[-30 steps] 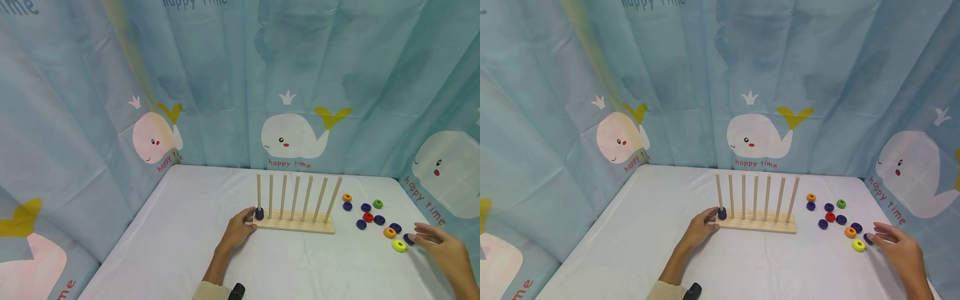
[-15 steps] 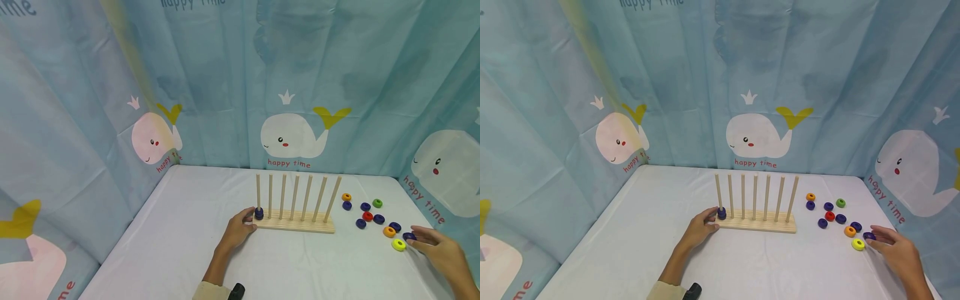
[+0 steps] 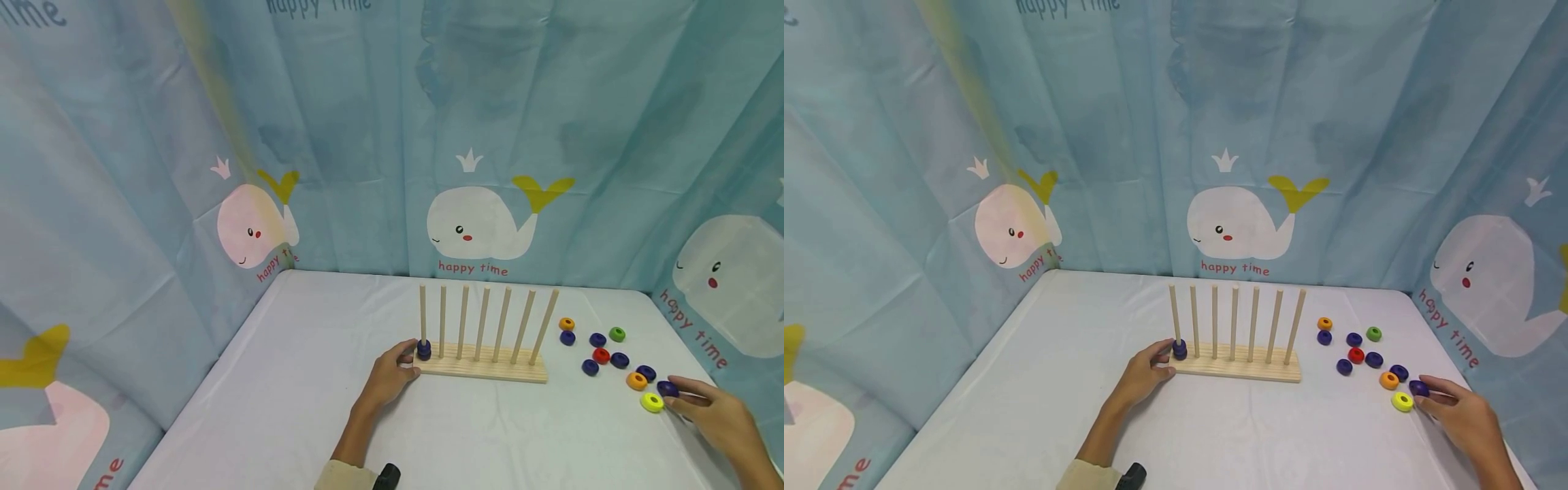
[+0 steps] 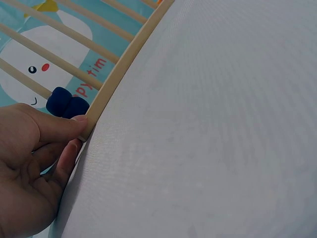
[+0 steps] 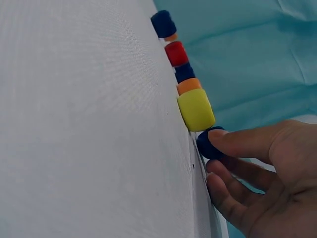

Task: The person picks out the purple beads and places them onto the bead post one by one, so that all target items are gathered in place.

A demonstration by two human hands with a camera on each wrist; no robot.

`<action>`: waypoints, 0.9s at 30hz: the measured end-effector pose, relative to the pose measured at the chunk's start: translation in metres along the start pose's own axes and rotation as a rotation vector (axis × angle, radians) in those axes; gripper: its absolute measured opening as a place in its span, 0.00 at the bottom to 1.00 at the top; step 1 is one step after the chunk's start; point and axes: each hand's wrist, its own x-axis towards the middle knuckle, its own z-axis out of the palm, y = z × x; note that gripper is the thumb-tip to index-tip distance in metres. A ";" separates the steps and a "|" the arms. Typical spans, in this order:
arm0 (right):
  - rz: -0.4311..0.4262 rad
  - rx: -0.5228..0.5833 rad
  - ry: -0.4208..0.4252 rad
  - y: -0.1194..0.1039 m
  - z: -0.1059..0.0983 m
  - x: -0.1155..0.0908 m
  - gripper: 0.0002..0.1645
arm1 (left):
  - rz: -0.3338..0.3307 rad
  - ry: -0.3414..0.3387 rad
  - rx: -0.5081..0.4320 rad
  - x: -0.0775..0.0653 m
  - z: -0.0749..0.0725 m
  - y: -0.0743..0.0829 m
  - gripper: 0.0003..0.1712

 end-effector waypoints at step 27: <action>-0.006 0.026 0.007 -0.022 -0.006 -0.014 0.35 | 0.010 0.003 0.011 0.001 -0.001 -0.001 0.33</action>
